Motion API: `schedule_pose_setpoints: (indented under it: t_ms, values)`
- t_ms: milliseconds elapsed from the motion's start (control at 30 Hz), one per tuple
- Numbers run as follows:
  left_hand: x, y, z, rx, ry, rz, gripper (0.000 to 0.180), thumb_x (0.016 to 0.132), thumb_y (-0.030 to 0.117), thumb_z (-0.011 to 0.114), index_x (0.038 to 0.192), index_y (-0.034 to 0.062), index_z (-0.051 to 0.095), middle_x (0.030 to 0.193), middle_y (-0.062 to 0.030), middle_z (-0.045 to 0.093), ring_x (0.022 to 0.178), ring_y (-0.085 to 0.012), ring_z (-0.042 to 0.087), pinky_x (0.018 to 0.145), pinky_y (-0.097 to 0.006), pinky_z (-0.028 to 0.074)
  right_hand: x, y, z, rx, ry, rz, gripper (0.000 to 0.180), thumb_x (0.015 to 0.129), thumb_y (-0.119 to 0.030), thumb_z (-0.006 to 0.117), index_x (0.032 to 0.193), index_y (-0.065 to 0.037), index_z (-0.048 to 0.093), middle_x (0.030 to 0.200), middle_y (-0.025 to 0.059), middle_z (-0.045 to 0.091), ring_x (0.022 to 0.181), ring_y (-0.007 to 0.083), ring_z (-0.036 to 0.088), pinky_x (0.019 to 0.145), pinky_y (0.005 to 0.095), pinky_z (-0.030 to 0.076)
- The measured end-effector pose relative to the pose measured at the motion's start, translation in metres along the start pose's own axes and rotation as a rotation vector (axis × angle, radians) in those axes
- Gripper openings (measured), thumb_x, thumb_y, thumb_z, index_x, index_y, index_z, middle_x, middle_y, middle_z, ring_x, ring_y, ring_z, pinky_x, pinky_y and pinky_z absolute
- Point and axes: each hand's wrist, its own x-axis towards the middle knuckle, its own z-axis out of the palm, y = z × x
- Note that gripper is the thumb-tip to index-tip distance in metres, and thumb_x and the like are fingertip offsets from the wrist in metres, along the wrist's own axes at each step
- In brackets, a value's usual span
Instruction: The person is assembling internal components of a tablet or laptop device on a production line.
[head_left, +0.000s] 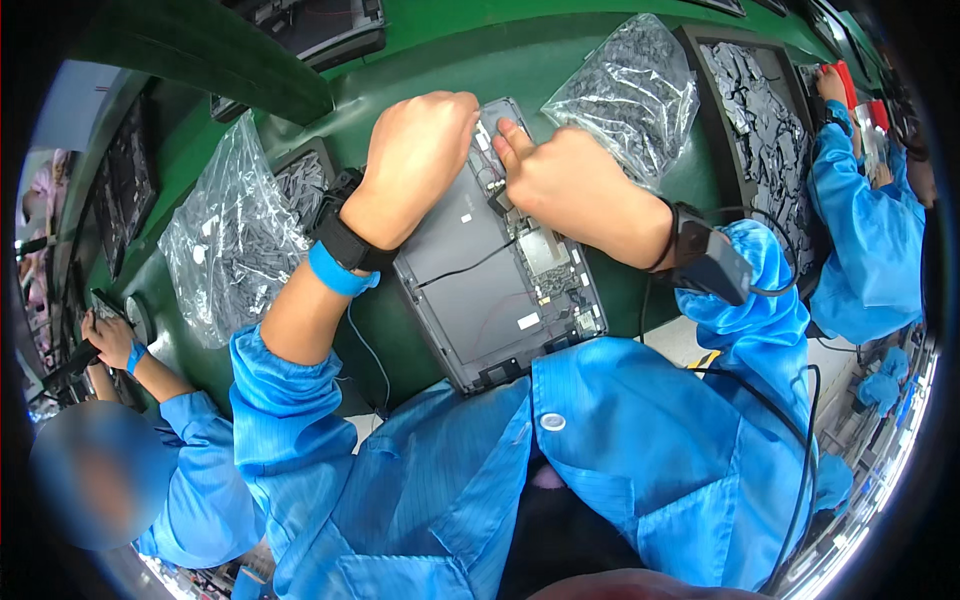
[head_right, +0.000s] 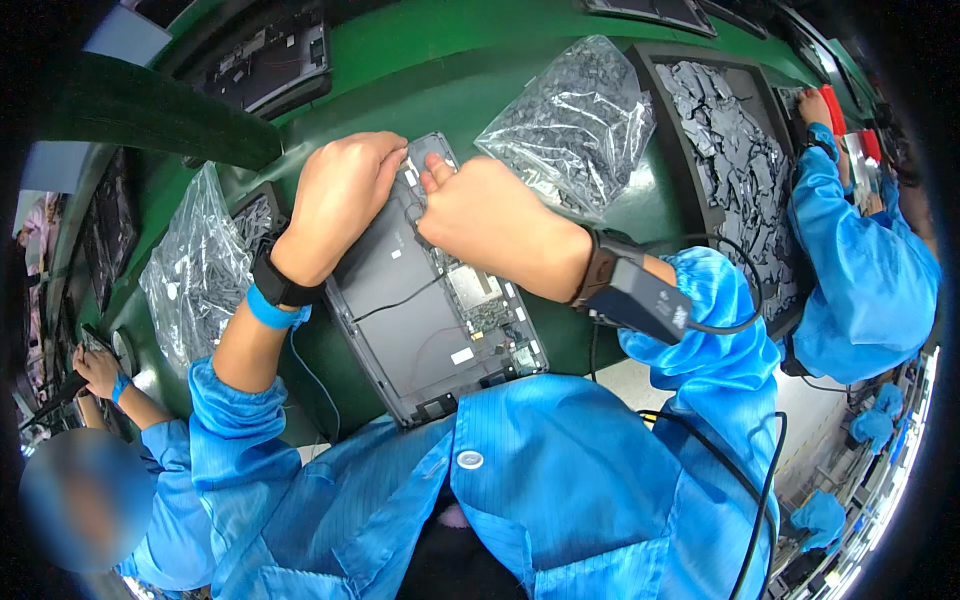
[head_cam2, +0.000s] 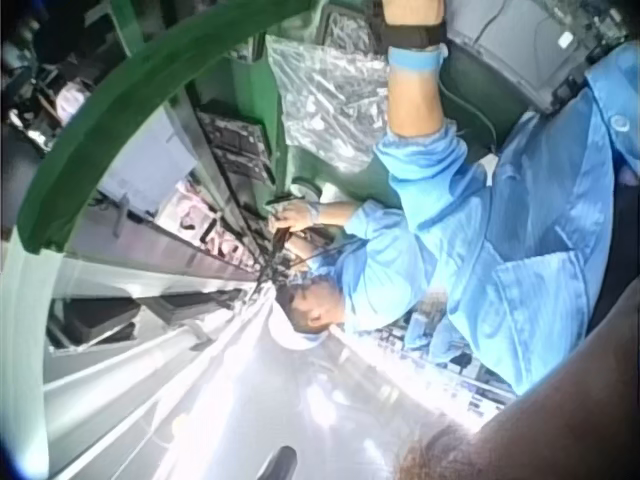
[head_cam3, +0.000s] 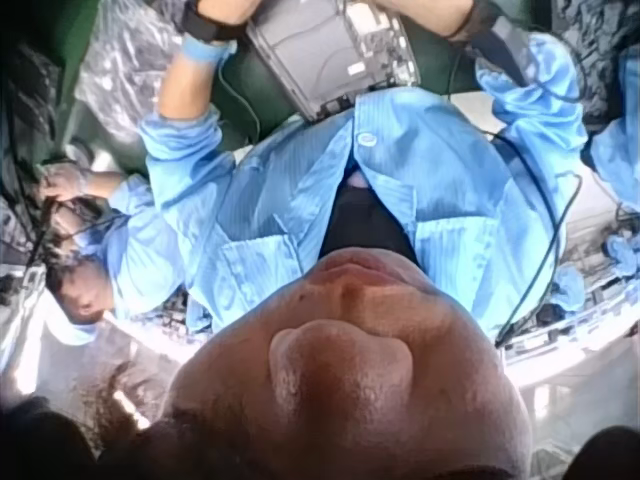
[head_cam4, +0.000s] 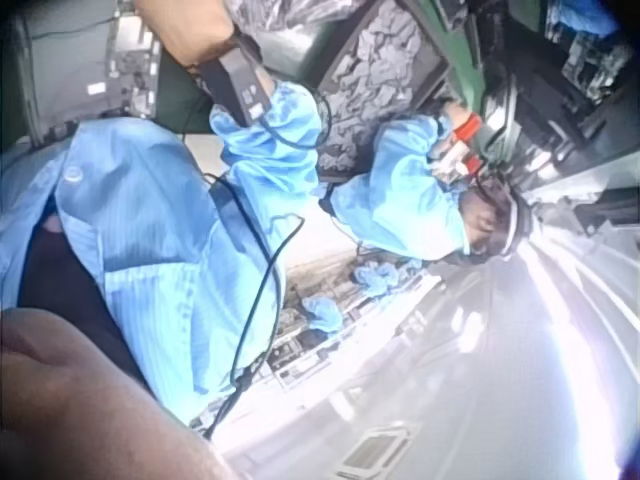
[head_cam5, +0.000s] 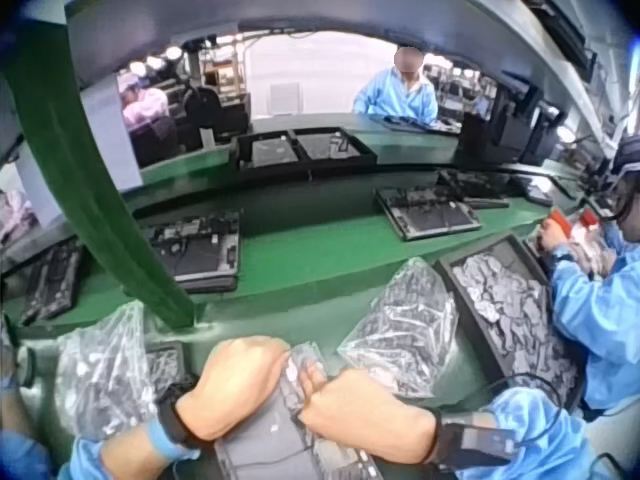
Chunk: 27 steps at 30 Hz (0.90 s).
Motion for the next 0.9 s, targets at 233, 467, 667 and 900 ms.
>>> schedule_pose_setpoints:
  t_ms: [233,467,667,900]
  values:
    - [-0.017,0.002,-0.006,-0.022,0.092,0.032,0.023,0.087,0.007,0.059,0.109,0.0023,0.066,0.109,-0.0199,0.066,0.105,-0.0362,0.061,0.091,-0.042,0.049,-0.012,0.006,0.016,0.463,0.133,0.210,0.041,0.080,-0.003,0.056,0.121,-0.002,0.062,0.115,0.0203,0.066,0.078,0.0284,0.071,0.065,0.0389,0.057]
    - [-0.145,0.062,-0.037,-1.029,0.426,-0.566,0.057,0.093,0.003,0.053,0.146,0.0023,0.033,0.152,-0.0120,0.034,0.143,-0.0250,0.028,0.117,-0.041,0.022,-0.072,-0.033,0.031,1.449,0.456,0.760,0.050,0.094,-0.006,0.057,0.142,0.001,0.043,0.129,0.0115,0.058,0.104,0.0139,0.057,0.087,0.0275,0.048]
    - [-0.193,0.082,-0.023,-1.393,0.357,-0.952,0.056,0.100,0.016,0.051,0.150,0.0039,0.029,0.147,-0.0100,0.040,0.134,-0.0194,0.039,0.111,-0.036,0.029,-0.077,-0.073,0.021,1.947,0.390,0.838,0.056,0.097,-0.005,0.051,0.147,0.006,0.030,0.145,0.0147,0.045,0.128,0.0173,0.046,0.106,0.0302,0.037]
    - [-0.171,0.061,-0.006,-1.453,0.211,-0.765,0.041,0.102,0.017,0.049,0.137,-0.0024,0.042,0.122,-0.0096,0.059,0.108,-0.0132,0.054,0.099,-0.029,0.040,-0.081,-0.065,0.018,2.075,0.407,0.819,0.054,0.098,-0.004,0.047,0.148,0.005,0.029,0.149,0.0158,0.041,0.136,0.0214,0.040,0.112,0.0326,0.030]
